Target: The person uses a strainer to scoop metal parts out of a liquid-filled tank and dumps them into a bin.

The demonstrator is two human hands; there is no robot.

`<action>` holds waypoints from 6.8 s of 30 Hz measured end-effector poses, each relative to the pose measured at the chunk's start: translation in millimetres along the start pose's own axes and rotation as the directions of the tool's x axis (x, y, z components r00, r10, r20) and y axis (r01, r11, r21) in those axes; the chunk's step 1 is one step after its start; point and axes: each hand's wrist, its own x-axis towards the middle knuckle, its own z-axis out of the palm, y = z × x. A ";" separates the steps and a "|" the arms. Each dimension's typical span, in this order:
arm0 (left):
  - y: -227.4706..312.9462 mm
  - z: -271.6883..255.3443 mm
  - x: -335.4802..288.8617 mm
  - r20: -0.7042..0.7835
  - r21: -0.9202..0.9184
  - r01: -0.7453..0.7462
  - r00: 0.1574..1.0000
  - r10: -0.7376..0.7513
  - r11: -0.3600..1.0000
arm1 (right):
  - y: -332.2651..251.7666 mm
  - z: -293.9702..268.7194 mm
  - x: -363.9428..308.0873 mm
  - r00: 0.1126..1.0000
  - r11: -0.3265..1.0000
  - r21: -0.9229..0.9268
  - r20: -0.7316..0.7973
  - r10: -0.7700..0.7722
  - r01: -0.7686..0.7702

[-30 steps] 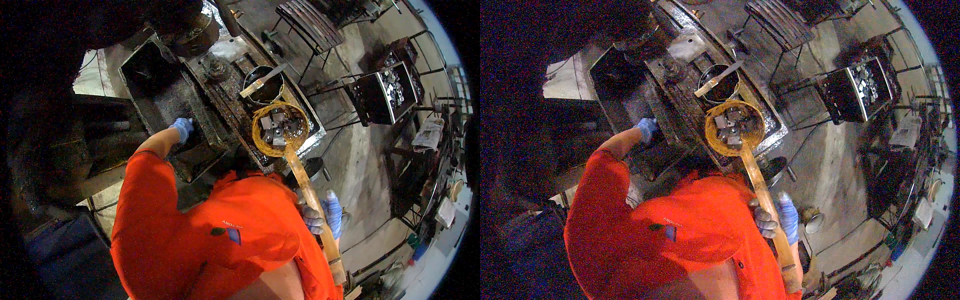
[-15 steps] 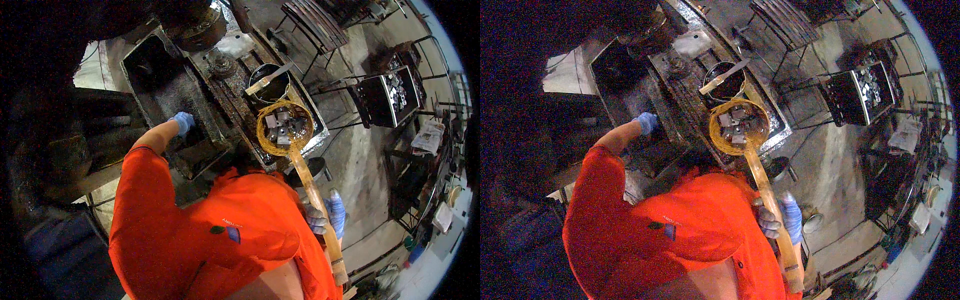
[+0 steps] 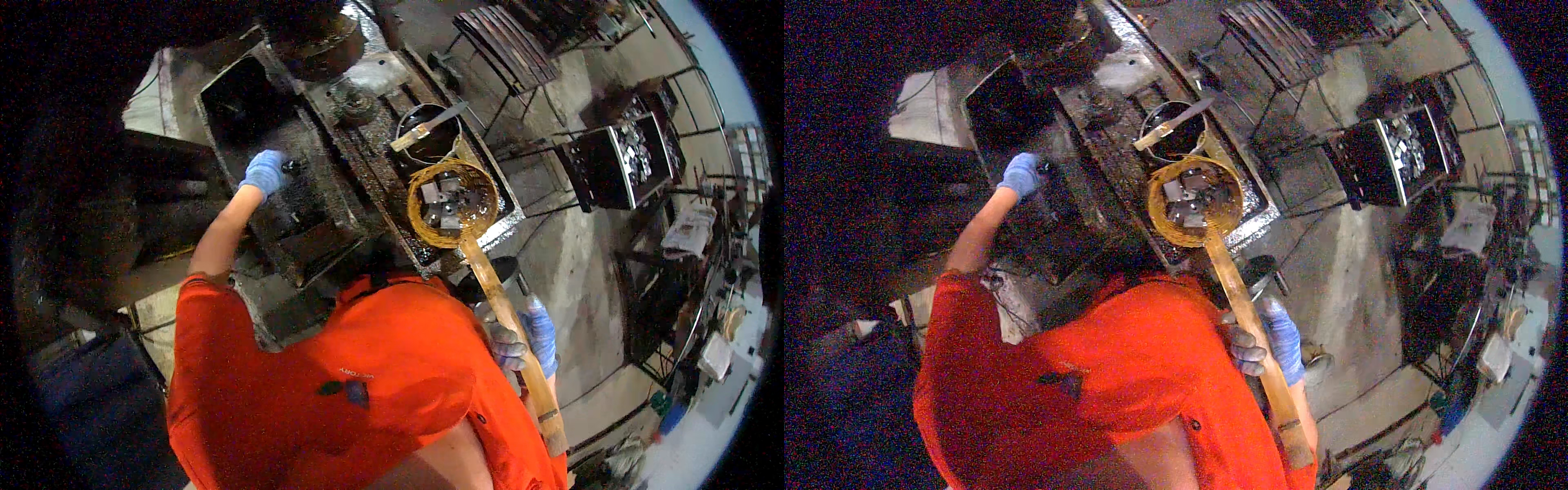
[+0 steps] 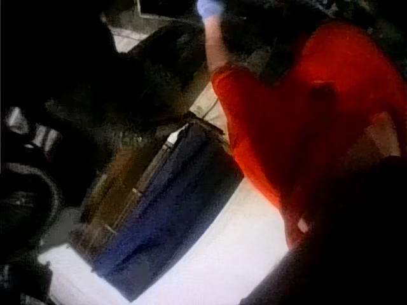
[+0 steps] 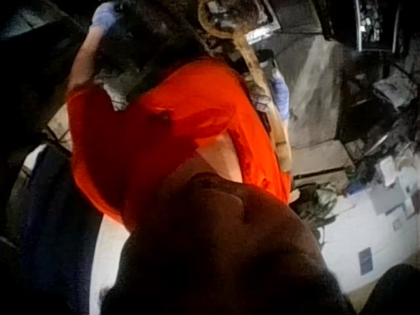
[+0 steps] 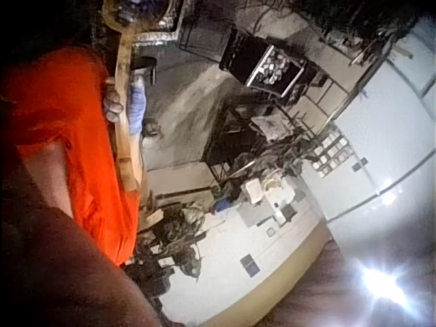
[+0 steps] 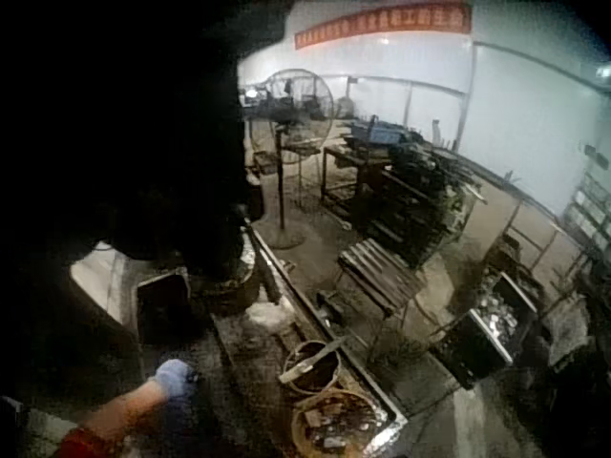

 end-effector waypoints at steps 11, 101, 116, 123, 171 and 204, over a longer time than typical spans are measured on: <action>121.4 -71.1 -85.2 -0.437 -0.746 -0.435 0.891 0.122 0.504 | -2.5 0.5 -2.1 0.999 0.994 -0.100 -0.034 0.031 -0.035; -23.5 258.4 47.0 0.276 -0.338 -0.491 0.764 0.583 0.803 | 23.7 4.0 4.2 0.995 0.995 -0.068 -0.055 -0.079 0.075; 120.3 -77.5 -91.7 -0.572 -0.670 -0.522 0.816 0.081 0.528 | 15.0 4.2 4.0 0.998 0.992 -0.120 -0.051 -0.044 0.038; 247.1 -82.6 -64.7 -0.613 -0.411 -0.793 0.606 0.507 0.450 | 11.9 8.1 3.4 0.997 0.991 -0.134 -0.066 -0.040 0.030; 6.8 176.9 50.2 0.817 0.073 -0.442 0.540 0.201 0.894 | 17.0 7.9 1.5 0.970 0.977 -0.195 -0.206 -0.131 0.090; 125.5 142.8 -214.7 0.587 -0.598 0.297 0.795 -0.154 -0.745 | 4.5 16.9 6.8 0.725 0.679 -0.707 -0.572 -0.383 -0.198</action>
